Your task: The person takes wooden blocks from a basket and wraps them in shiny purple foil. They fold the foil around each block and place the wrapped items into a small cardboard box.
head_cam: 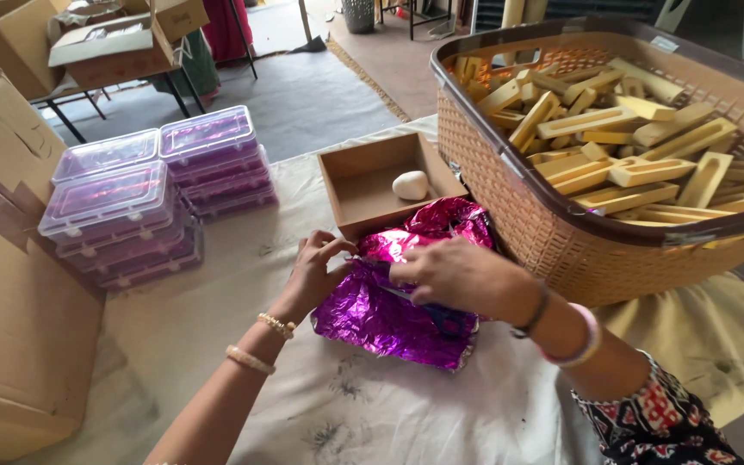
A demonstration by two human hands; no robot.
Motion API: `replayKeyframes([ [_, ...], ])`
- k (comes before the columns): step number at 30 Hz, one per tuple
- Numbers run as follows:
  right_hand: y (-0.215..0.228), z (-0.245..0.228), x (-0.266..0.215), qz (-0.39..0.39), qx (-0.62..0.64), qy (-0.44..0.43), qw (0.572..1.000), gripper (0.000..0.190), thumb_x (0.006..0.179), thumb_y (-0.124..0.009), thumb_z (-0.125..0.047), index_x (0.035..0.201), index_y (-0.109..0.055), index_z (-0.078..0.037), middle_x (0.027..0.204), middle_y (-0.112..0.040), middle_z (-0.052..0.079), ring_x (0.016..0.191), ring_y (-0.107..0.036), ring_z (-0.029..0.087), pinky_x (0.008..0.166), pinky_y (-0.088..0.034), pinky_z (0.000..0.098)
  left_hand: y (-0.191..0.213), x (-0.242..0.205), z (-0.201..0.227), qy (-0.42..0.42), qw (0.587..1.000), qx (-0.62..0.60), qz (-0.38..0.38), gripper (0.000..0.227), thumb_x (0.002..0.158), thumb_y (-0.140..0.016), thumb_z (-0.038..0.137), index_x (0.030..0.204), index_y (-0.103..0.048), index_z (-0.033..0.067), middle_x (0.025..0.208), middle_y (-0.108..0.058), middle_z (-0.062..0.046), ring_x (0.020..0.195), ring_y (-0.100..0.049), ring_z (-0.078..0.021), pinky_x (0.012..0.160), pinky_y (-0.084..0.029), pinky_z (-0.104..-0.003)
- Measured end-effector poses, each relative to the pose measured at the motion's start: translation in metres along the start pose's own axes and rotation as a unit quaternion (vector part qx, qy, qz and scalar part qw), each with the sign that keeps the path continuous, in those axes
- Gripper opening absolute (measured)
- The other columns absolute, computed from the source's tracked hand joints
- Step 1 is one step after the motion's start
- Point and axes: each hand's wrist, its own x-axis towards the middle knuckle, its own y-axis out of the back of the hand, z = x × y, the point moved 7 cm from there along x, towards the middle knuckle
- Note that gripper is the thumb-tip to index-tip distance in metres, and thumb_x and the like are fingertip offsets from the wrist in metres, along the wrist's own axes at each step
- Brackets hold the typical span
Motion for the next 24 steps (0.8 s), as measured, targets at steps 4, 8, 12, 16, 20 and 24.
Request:
replayKeyframes([
  [4,0.108,-0.006,-0.064,0.281,-0.038,0.014,0.959,0.024,0.089,-0.073,-0.033,0.101,-0.072,-0.012,0.088,-0.073,0.006,0.069,-0.070,0.019,0.059,-0.056,0.0285,0.014,-0.004,0.025,-0.023,1.000,0.006,0.005,0.024,0.081,-0.081,0.019,0.104,-0.075,0.0193,0.115,-0.062,-0.009,0.112,-0.054,-0.0323,0.097,-0.050,-0.045],
  [8,0.164,0.046,-0.103,0.362,-0.124,-0.096,0.919,0.022,0.093,-0.075,-0.032,0.100,-0.072,-0.012,0.091,-0.074,0.006,0.076,-0.072,0.018,0.063,-0.057,0.0307,0.019,-0.007,0.052,-0.072,0.997,-0.002,0.011,0.015,0.084,-0.079,0.017,0.099,-0.076,0.0167,0.105,-0.066,-0.005,0.107,-0.057,-0.0290,0.092,-0.052,-0.044],
  [12,0.164,0.184,-0.112,0.159,-0.164,-0.309,0.923,0.040,0.097,-0.070,-0.047,0.115,-0.069,-0.010,0.108,-0.074,0.009,0.094,-0.073,0.024,0.084,-0.063,0.0352,0.009,-0.007,0.072,-0.094,0.995,-0.022,-0.008,0.014,0.085,-0.077,0.015,0.100,-0.076,0.0149,0.100,-0.067,-0.005,0.104,-0.060,-0.0266,0.090,-0.052,-0.042],
  [16,0.128,0.318,-0.139,0.019,-0.105,-0.335,0.936,0.076,0.082,-0.075,-0.055,0.144,-0.053,-0.018,0.157,-0.037,0.016,0.142,-0.033,0.040,0.104,-0.036,0.0610,-0.001,-0.010,0.089,-0.102,0.993,-0.040,-0.044,0.012,0.086,-0.075,0.013,0.099,-0.075,0.0128,0.099,-0.067,-0.006,0.100,-0.061,-0.0256,0.086,-0.053,-0.040],
  [20,0.114,0.338,-0.155,-0.125,-0.060,-0.382,0.914,0.095,0.070,-0.073,-0.069,0.152,-0.048,-0.027,0.159,-0.042,0.008,0.150,-0.038,0.030,0.124,-0.035,0.0492,-0.012,-0.017,0.091,-0.107,0.990,-0.067,-0.064,0.012,0.088,-0.073,0.010,0.100,-0.074,0.0111,0.094,-0.070,-0.007,0.088,-0.067,-0.0252,0.076,-0.057,-0.039],
  [24,0.106,0.311,-0.131,-0.147,-0.024,-0.415,0.898,0.093,0.076,-0.073,-0.067,0.154,-0.040,-0.030,0.166,-0.029,0.005,0.154,-0.026,0.029,0.123,-0.027,0.0576,-0.015,-0.022,0.076,-0.028,0.985,-0.157,-0.070,0.015,0.089,-0.072,0.009,0.103,-0.074,0.0110,0.096,-0.075,-0.006,0.071,-0.071,-0.0193,0.063,-0.059,-0.033],
])
